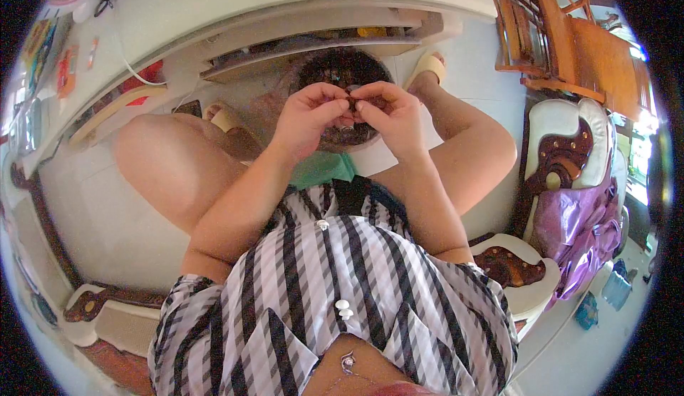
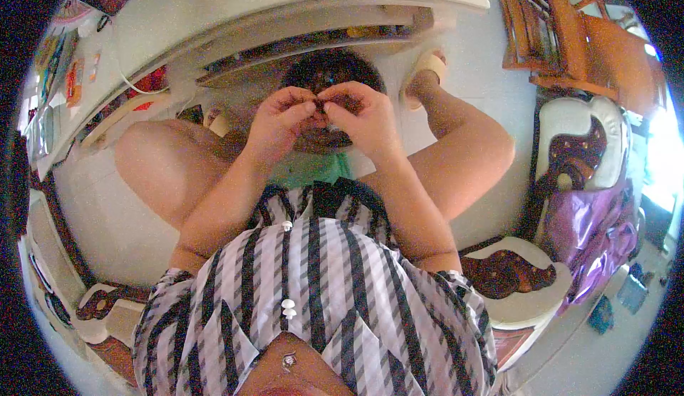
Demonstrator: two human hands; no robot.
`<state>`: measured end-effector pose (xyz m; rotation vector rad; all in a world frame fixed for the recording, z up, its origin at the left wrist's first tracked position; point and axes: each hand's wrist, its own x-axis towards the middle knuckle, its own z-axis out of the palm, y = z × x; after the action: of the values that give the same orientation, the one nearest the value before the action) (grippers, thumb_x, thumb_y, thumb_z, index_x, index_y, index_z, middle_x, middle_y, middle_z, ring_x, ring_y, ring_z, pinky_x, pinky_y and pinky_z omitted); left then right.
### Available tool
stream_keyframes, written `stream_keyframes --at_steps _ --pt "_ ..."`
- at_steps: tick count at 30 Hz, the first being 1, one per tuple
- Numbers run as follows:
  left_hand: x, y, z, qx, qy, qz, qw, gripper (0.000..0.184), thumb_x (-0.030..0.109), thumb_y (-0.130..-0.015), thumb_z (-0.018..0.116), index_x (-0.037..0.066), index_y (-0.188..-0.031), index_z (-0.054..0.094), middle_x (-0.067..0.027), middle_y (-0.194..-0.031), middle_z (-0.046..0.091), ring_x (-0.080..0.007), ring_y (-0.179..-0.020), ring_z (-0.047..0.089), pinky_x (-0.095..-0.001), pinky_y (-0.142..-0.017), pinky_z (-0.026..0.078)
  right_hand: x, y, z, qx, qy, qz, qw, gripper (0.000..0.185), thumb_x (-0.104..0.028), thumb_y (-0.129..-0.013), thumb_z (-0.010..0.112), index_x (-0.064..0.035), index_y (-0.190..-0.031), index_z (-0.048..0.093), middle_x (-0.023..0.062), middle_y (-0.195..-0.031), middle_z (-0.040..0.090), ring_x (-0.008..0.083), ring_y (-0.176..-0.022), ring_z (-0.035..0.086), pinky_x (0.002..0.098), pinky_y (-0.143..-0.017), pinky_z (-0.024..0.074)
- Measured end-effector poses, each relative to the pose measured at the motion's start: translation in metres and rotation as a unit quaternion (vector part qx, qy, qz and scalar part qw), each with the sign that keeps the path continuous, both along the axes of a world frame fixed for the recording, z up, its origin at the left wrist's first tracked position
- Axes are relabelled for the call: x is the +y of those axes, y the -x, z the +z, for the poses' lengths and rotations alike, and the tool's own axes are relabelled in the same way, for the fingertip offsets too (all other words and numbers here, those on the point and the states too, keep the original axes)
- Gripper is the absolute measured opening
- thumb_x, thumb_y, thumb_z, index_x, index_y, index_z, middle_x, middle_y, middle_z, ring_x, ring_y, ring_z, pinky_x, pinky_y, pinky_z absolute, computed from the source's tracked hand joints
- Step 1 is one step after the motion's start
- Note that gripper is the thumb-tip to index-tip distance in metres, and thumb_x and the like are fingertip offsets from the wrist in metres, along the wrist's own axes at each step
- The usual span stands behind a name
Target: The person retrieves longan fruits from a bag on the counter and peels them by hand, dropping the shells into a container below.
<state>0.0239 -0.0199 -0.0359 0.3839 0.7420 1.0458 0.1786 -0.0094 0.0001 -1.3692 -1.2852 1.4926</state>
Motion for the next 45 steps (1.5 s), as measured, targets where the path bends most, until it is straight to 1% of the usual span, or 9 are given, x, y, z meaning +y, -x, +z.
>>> stream_keyframes --at_steps 15,22,25,28,31,36,40,44,45 --pt "-0.003 0.004 -0.005 -0.067 0.021 -0.009 0.997 0.010 0.003 -0.077 0.060 0.002 -0.084 0.053 -0.0071 -0.081 0.058 -0.0184 -0.073 0.059 -0.0321 -0.067 0.052 -0.003 0.019 0.028 -0.205 -0.184 0.057 0.960 0.022 -0.005 -0.066 0.061 -0.0035 -0.088 0.061 0.0105 -0.079 0.057 0.0190 -0.070 0.058 0.0271 -0.061 0.0466" --pt "-0.004 0.010 0.004 -0.177 0.071 -0.051 0.980 0.007 0.006 -0.078 0.059 0.004 -0.083 0.055 -0.0085 -0.079 0.060 -0.0189 -0.065 0.060 -0.0308 -0.062 0.052 0.010 0.010 0.039 -0.097 -0.144 0.157 0.972 0.022 -0.007 -0.067 0.066 -0.0017 -0.088 0.062 0.0091 -0.078 0.057 0.0187 -0.071 0.057 0.0271 -0.062 0.0457" --pt "-0.003 0.013 -0.002 -0.152 0.053 -0.036 0.986 0.006 0.006 -0.079 0.058 0.003 -0.084 0.055 -0.0095 -0.079 0.060 -0.0193 -0.067 0.060 -0.0303 -0.063 0.052 0.012 0.018 0.038 -0.164 -0.199 0.132 0.957 0.018 -0.008 -0.068 0.066 -0.0017 -0.084 0.063 0.0093 -0.073 0.057 0.0196 -0.067 0.057 0.0275 -0.060 0.0448" --pt "0.000 0.010 -0.009 -0.137 0.050 -0.013 0.989 0.014 0.015 -0.083 0.053 0.003 -0.089 0.056 -0.0097 -0.085 0.060 -0.0200 -0.074 0.060 -0.0317 -0.065 0.051 0.017 0.026 0.029 -0.200 -0.270 0.114 0.935 0.016 -0.010 -0.068 0.066 -0.0018 -0.081 0.061 0.0103 -0.072 0.057 0.0221 -0.065 0.056 0.0291 -0.058 0.0450" --pt "0.000 0.005 0.014 -0.251 0.100 0.026 0.963 0.024 0.025 -0.088 0.046 0.005 -0.098 0.054 -0.0091 -0.091 0.059 -0.0207 -0.081 0.058 -0.0337 -0.067 0.050 0.031 0.031 0.041 -0.237 -0.312 0.087 0.916 0.015 -0.012 -0.070 0.065 -0.0020 -0.079 0.059 0.0107 -0.072 0.057 0.0241 -0.063 0.056 0.0307 -0.056 0.0451" --pt "0.004 0.000 0.025 -0.198 0.062 0.041 0.977 0.028 0.027 -0.089 0.042 0.009 -0.108 0.050 -0.0074 -0.092 0.059 -0.0190 -0.080 0.057 -0.0330 -0.067 0.048 0.075 0.047 0.098 -0.175 -0.364 0.006 0.915 0.012 -0.003 -0.074 0.059 -0.0012 -0.086 0.056 0.0091 -0.079 0.057 0.0157 -0.067 0.057 0.0242 -0.060 0.0457" --pt "0.006 -0.005 -0.001 -0.123 0.103 0.058 0.985 0.025 0.024 -0.087 0.047 0.008 -0.106 0.051 -0.0058 -0.087 0.058 -0.0165 -0.074 0.056 -0.0301 -0.062 0.046 0.131 0.096 0.149 -0.126 -0.598 -0.032 0.791 0.026 0.001 -0.071 0.058 -0.0029 -0.097 0.057 0.0125 -0.090 0.056 0.0227 -0.080 0.057 0.0279 -0.066 0.0480" --pt "0.004 -0.010 -0.005 -0.055 0.088 0.045 0.994 0.022 0.021 -0.086 0.049 0.006 -0.102 0.053 -0.0050 -0.086 0.058 -0.0148 -0.072 0.055 -0.0276 -0.061 0.046 0.175 0.136 0.125 -0.253 -0.551 0.011 0.796 0.031 -0.015 -0.070 0.062 -0.0080 -0.099 0.057 0.0137 -0.100 0.054 0.0321 -0.094 0.052 0.0344 -0.075 0.0465" --pt "0.003 -0.011 -0.007 -0.038 0.087 0.039 0.995 0.021 0.020 -0.086 0.049 0.006 -0.101 0.053 -0.0049 -0.086 0.058 -0.0145 -0.073 0.055 -0.0271 -0.061 0.046 0.174 0.137 0.127 -0.251 -0.552 0.025 0.794 0.033 -0.022 -0.069 0.063 -0.0084 -0.099 0.057 0.0113 -0.104 0.052 0.0288 -0.094 0.054 0.0349 -0.074 0.0469"
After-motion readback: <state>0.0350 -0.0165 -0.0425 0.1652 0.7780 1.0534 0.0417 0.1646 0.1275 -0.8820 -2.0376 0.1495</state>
